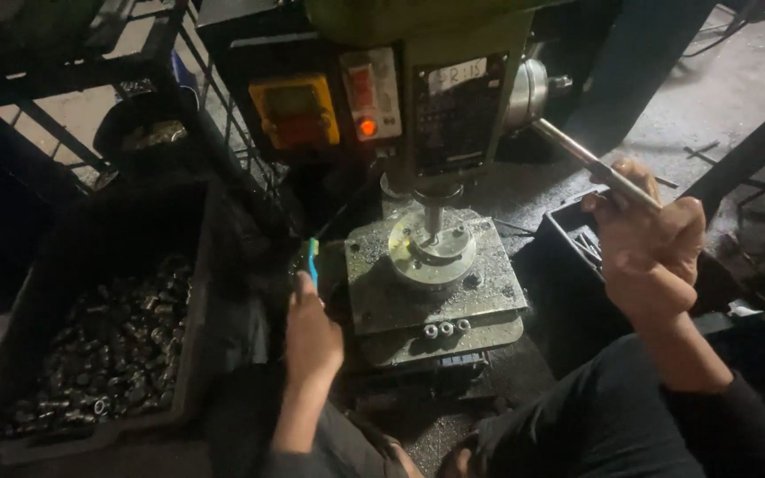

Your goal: Positioning metal parts in a jig, clearing shavings with a brush, and operating a drill press to process components.

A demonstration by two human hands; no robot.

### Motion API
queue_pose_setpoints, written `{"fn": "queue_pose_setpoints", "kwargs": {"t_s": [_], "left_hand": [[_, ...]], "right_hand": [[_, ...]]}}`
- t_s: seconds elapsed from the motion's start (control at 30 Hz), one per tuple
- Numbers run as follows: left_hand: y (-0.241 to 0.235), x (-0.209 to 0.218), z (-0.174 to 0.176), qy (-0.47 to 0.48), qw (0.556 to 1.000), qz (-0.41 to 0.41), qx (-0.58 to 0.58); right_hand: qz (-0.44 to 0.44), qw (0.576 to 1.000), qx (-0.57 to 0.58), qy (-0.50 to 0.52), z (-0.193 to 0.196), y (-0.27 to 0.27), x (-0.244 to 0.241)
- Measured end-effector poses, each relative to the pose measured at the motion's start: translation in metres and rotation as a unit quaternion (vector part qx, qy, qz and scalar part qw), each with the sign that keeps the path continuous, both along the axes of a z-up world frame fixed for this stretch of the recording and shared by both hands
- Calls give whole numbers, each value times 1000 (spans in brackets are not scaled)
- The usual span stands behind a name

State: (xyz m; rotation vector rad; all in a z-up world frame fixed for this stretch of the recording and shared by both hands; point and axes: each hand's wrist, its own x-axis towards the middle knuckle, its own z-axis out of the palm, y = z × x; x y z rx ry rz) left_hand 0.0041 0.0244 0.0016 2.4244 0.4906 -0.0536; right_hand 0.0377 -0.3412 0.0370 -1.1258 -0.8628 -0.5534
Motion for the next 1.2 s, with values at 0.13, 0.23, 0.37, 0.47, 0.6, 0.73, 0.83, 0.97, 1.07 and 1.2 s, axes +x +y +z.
{"fn": "queue_pose_setpoints", "kwargs": {"t_s": [0.13,0.23,0.37,0.47,0.6,0.73,0.83,0.97,1.07,1.2], "left_hand": [[16,11,-14,-10,1000,-12,-1],[25,23,-50,-49,997,-38,43],[28,43,-102,-51,995,-28,76],[32,86,-167,22,984,22,178],[20,65,-105,32,997,34,68],[29,48,-129,-81,971,18,226],[27,37,-131,-214,910,36,353],[9,20,-60,-140,961,72,226],[4,18,-34,-147,968,61,192],[2,19,-33,-163,977,51,126]], "right_hand": [[2,1000,8,15,-13,1,0],[-2,1000,4,25,-19,4,-1],[15,997,42,68,-22,10,-16],[14,954,205,217,-25,34,-36],[-91,963,60,246,-68,55,-40],[-189,913,-310,184,-42,82,-67],[-191,871,-431,138,-44,88,-66],[-218,827,-500,135,-45,91,-59],[-241,829,-500,71,-43,92,-58],[-229,819,-520,80,-38,99,-55]]}}
